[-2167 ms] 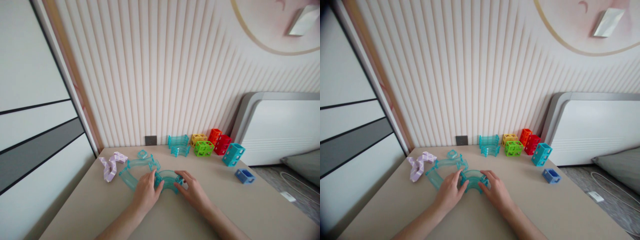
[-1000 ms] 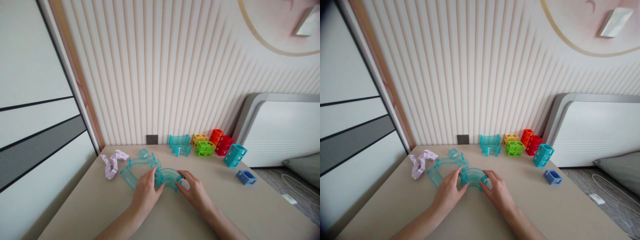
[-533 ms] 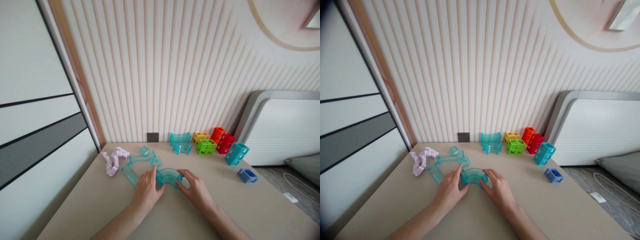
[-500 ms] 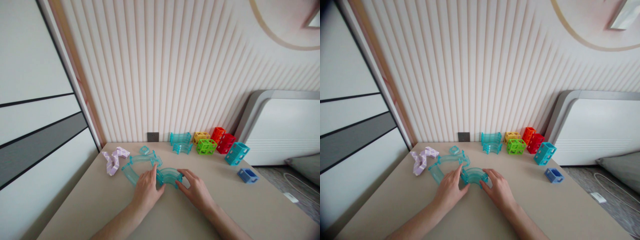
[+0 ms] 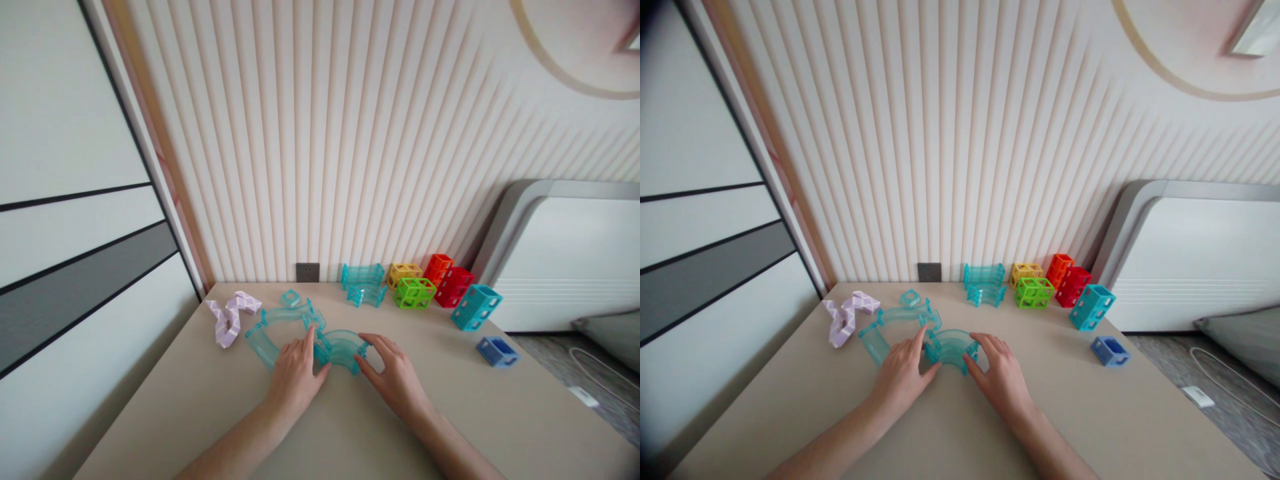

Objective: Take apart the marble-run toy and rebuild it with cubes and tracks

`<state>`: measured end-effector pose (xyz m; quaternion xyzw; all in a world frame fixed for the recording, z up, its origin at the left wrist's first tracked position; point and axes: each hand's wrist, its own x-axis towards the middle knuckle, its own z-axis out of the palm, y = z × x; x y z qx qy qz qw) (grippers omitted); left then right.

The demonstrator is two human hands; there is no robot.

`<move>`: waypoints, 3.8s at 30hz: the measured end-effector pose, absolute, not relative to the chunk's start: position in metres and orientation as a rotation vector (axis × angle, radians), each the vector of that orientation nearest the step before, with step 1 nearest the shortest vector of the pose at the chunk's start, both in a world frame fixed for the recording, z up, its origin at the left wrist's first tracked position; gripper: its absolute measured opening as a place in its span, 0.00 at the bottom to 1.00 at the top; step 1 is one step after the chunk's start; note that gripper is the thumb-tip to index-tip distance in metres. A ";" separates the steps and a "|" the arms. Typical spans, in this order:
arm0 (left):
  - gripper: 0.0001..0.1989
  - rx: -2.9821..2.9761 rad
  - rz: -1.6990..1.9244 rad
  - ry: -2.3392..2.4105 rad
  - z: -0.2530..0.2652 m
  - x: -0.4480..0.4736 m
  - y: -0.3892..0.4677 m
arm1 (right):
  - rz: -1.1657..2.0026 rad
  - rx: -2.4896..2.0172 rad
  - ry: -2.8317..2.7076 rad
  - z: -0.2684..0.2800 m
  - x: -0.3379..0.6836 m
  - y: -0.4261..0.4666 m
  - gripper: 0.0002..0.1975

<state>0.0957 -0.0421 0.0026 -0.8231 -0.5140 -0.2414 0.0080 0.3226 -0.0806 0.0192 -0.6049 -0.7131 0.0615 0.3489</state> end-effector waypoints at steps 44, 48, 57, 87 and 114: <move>0.30 -2.569 -0.672 -1.635 0.007 0.096 -0.045 | 0.265 -1.798 -1.976 0.019 0.322 -0.083 0.33; 0.29 -2.572 -0.665 -1.644 0.010 0.096 -0.046 | 0.185 -1.811 -2.012 0.019 0.322 -0.084 0.33; 0.30 -2.582 -0.629 -1.657 0.010 0.097 -0.046 | 0.117 -1.823 -2.084 0.016 0.322 -0.085 0.35; 0.40 -2.570 -0.597 -1.632 0.011 0.096 -0.047 | 0.020 -1.839 -1.975 0.006 0.317 -0.088 0.48; 0.44 -2.509 -0.650 -1.567 0.005 0.100 -0.048 | 0.144 -1.983 -1.732 0.008 0.357 -0.062 0.44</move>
